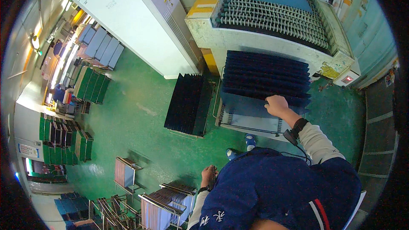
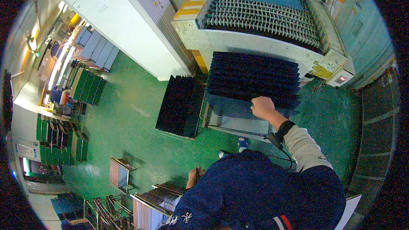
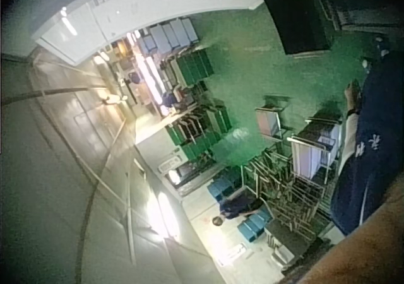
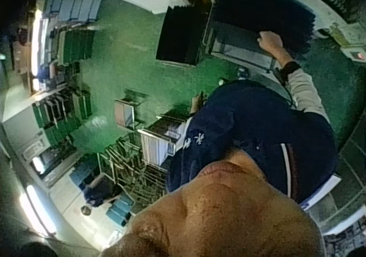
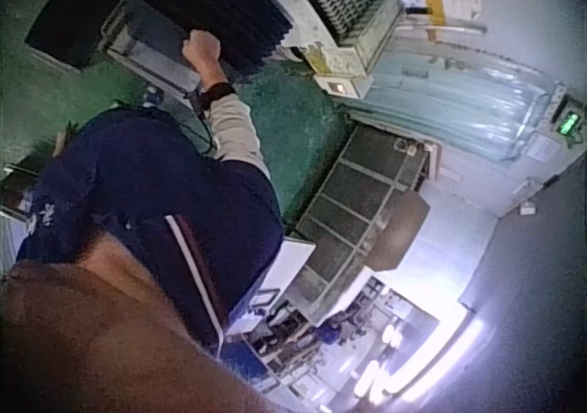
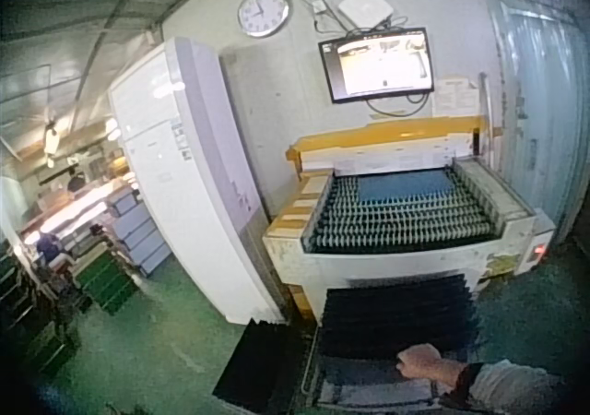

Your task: The person is removing metal sheets from a fabrication machine and placing them into a storage rack.

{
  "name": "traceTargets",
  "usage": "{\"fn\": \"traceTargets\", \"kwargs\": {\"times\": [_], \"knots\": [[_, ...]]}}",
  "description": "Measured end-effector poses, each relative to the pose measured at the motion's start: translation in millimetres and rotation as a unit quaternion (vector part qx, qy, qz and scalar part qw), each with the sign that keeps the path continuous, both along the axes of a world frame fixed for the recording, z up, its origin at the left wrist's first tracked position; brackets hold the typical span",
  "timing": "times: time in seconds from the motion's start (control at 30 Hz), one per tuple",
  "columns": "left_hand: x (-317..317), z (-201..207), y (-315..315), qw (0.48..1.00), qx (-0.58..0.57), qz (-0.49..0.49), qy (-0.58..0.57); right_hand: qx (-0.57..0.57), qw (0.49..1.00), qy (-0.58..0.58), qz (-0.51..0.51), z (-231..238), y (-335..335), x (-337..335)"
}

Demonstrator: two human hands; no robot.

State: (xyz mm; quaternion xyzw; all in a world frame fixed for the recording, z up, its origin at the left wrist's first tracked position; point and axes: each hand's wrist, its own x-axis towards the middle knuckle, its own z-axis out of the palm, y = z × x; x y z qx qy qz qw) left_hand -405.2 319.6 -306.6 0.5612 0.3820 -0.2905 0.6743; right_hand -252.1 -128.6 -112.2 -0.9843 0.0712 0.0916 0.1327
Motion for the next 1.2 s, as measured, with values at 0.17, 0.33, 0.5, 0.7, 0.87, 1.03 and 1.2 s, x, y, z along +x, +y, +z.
{"fn": "traceTargets", "kwargs": {"times": [0.17, 0.33, 0.5, 0.7, 0.87, 1.03, 1.2], "knots": [[-0.3, -0.2, 0.4, 1.0, 0.003, -0.009, -0.007, -0.007, 0.999, 0.031, -0.003, 3.9, 0.7, 0.8], [0.2, 1.1, 0.7, 1.0, 0.011, -0.026, -0.012, -0.006, 1.0, 0.029, -0.002, 4.1, 0.7, 1.3], [-0.6, 0.8, -0.7, 1.0, -0.008, 0.0, -0.011, 0.002, 1.0, 0.007, -0.005, 1.7, 0.2, -0.5], [-1.6, 2.7, -2.1, 1.0, -0.001, 0.001, -0.013, -0.002, 1.0, 0.0, -0.001, -2.6, -1.6, 0.3], [-2.6, 1.1, -1.5, 1.0, 0.002, -0.005, -0.013, -0.007, 1.0, 0.007, 0.004, 0.7, -0.8, -0.5], [-5.0, -0.7, 0.4, 1.0, -0.002, -0.005, -0.012, -0.005, 1.0, -0.004, 0.012, 1.3, -0.1, -0.7], [-3.7, 3.3, -3.7, 1.0, -0.001, 0.001, -0.003, -0.003, 1.0, -0.002, 0.009, 2.2, -1.5, -2.7]]}}
